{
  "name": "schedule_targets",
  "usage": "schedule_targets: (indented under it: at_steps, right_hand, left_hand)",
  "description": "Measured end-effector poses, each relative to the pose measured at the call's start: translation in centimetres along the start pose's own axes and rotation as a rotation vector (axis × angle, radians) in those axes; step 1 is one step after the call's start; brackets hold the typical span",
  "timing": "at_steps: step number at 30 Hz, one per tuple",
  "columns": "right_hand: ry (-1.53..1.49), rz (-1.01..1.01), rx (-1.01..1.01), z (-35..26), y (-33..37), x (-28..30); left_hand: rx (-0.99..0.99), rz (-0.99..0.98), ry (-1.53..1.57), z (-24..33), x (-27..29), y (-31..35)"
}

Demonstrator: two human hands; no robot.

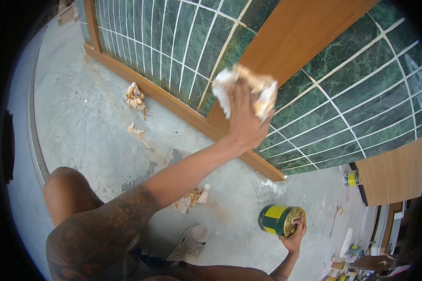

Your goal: The person is applying wood putty or filler to the joints and edges of a large wooden frame, then smoothing and cleaning it with a cloth.

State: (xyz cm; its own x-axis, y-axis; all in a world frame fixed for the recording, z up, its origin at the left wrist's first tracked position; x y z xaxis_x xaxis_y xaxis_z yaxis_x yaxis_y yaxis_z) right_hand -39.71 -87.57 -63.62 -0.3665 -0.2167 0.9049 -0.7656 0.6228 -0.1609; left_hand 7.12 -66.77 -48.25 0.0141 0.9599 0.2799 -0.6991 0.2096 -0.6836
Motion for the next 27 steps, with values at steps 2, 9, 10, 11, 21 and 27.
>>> schedule_targets:
  at_steps: [2, 9, 10, 11, 21, 27]
  right_hand:
    - [-0.014, 0.009, -0.035, -0.1, -0.2, 0.2]
    - [0.029, 0.015, 0.015, -1.1, -0.5, 0.4]
    - [-0.024, 0.017, -0.006, -1.0, 0.0, 0.6]
    - [-0.076, 0.019, -0.029, -0.9, 0.2, 0.5]
    - [-0.03, 0.032, -0.045, 0.0, 0.1, 0.6]
    - [-0.075, 0.032, 0.0, -0.4, -0.3, 0.0]
  left_hand:
    - [-0.126, 0.171, -0.005, 3.0, 2.9, -3.5]
    - [-0.161, 0.104, -0.08, -0.6, 1.5, -0.2]
    - [-0.177, 0.117, -0.047, 0.7, 2.2, -1.5]
    - [-0.22, 0.145, -0.054, 2.1, 3.2, -3.0]
    - [-0.322, 0.218, -0.096, 2.6, 4.6, -4.5]
    - [-0.222, 0.038, -0.255, -3.5, 1.2, 0.9]
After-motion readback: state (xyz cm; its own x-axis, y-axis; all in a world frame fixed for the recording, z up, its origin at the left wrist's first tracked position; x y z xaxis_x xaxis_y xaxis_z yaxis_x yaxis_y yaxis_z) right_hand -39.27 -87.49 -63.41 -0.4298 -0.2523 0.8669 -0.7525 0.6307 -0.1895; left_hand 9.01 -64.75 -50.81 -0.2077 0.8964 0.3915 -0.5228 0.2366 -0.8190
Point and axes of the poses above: each hand's wrist, its own y-axis away from the middle knuckle, its own x-axis out of the back of the hand, z = x × y, the point moved 10 cm from there along -y, towards the middle knuckle, and after that the axes turned 4 degrees about z, right-handed, at the moved point
